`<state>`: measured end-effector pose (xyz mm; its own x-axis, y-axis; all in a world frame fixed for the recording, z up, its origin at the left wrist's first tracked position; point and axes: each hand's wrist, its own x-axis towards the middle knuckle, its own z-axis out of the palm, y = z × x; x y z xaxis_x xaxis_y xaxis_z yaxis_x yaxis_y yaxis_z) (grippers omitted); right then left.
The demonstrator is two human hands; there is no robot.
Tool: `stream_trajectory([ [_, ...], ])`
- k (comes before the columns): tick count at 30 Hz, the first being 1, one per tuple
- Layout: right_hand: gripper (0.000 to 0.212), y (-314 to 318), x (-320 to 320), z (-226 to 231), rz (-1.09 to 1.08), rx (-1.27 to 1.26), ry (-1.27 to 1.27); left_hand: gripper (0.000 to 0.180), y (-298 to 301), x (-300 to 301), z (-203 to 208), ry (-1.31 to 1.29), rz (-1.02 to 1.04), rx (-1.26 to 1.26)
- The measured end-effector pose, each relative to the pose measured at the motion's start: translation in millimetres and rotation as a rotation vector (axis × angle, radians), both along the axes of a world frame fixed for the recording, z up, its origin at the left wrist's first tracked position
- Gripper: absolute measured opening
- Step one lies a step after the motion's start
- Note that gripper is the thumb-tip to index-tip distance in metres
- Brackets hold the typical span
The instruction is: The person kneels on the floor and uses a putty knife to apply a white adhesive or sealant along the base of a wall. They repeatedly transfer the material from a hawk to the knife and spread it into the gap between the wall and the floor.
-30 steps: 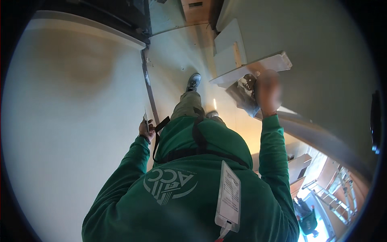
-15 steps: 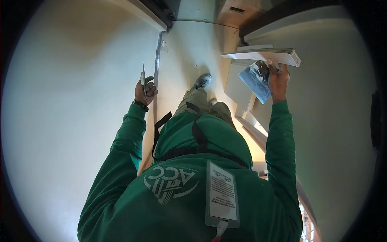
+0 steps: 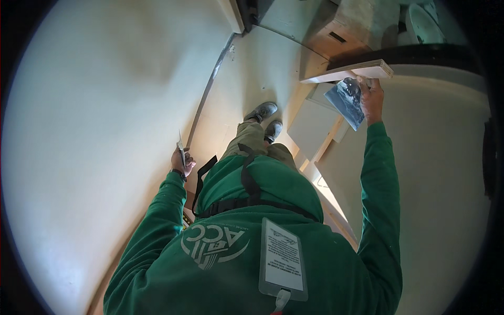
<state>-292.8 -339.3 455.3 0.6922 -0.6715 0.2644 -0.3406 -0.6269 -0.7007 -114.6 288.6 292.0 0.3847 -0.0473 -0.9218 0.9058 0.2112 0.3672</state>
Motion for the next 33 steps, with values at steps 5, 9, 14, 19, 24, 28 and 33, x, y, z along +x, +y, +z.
stream_trajectory([
  [5, 0.032, -9, 11, -1, 0.123, -0.013, 0.051, 0.048, 19, -54, 0, -0.044, 0.109, -0.114],
  [9, 0.029, -26, 19, -10, 0.243, 0.026, -0.003, 0.045, -10, -81, 14, -0.097, 0.171, -0.143],
  [14, 0.031, -31, 26, -7, 0.307, 0.009, 0.03, 0.04, -25, -102, 24, -0.1, 0.257, -0.121],
  [19, 0.032, -38, 26, -18, 0.35, -0.001, -0.028, 0.04, -31, -128, 12, -0.131, 0.28, -0.092],
  [24, 0.036, -38, 33, -24, 0.466, 0.124, -0.167, 0.039, -41, -149, 4, -0.176, 0.282, -0.05],
  [28, 0.036, -34, 38, -9, 0.451, -0.001, -0.088, 0.038, -60, -170, 10, -0.236, 0.318, -0.103],
  [33, 0.04, -38, 47, -1, 0.565, -0.084, -0.107, 0.038, -66, -213, 13, -0.363, 0.322, -0.228],
])
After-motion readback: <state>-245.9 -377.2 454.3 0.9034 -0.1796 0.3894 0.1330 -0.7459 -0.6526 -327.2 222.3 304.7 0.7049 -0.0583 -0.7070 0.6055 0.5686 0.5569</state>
